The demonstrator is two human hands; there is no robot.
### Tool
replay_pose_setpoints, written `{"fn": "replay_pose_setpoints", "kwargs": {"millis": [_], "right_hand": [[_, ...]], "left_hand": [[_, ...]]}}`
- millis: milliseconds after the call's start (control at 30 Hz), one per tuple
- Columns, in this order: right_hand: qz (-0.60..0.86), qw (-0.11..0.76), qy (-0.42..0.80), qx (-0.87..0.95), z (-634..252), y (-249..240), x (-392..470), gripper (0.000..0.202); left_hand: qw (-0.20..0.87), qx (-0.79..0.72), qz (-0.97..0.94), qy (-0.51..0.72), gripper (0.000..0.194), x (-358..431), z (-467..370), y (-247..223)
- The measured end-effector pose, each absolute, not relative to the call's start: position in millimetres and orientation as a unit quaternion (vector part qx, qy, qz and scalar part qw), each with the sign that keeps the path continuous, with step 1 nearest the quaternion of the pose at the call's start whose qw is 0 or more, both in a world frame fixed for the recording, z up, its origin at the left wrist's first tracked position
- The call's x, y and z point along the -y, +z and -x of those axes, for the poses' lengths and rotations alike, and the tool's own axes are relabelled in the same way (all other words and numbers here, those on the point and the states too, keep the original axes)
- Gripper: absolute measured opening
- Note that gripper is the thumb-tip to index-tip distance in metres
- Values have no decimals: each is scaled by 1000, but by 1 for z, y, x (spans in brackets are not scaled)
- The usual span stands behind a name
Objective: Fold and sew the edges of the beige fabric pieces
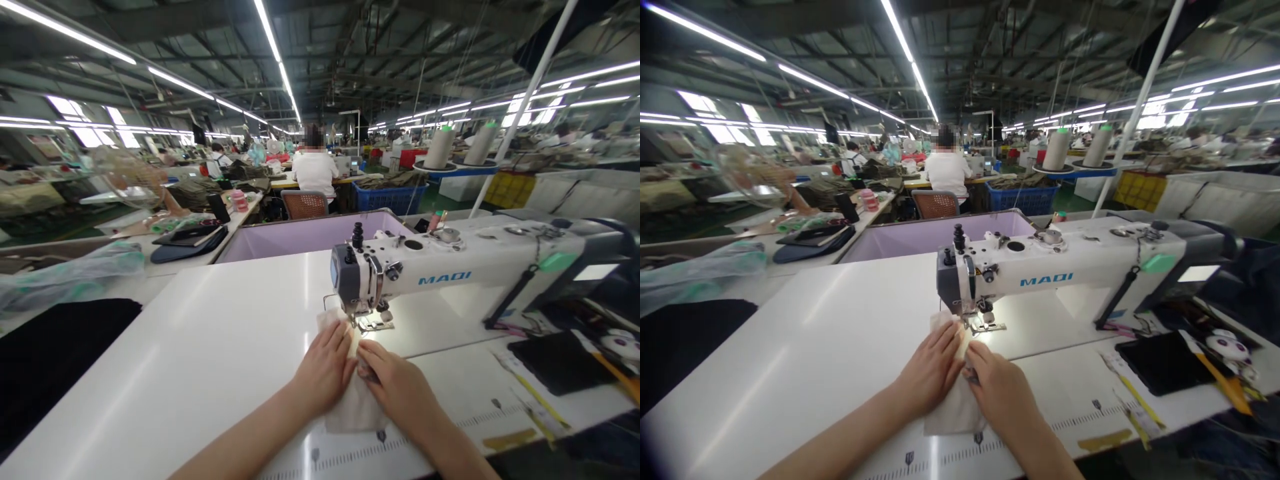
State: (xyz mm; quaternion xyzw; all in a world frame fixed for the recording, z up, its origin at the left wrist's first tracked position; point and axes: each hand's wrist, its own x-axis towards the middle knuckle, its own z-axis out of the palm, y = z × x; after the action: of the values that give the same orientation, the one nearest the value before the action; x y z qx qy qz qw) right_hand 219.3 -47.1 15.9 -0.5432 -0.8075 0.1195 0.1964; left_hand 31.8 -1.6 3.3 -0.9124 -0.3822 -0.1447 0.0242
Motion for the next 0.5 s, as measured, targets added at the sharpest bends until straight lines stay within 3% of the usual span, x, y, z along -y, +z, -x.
{"fn": "replay_pose_setpoints", "kwargs": {"millis": [500], "right_hand": [[547,261,-7,796,-236,-14,65,36]], "left_hand": [[-38,393,911,-123,57,37,-14,11]]}}
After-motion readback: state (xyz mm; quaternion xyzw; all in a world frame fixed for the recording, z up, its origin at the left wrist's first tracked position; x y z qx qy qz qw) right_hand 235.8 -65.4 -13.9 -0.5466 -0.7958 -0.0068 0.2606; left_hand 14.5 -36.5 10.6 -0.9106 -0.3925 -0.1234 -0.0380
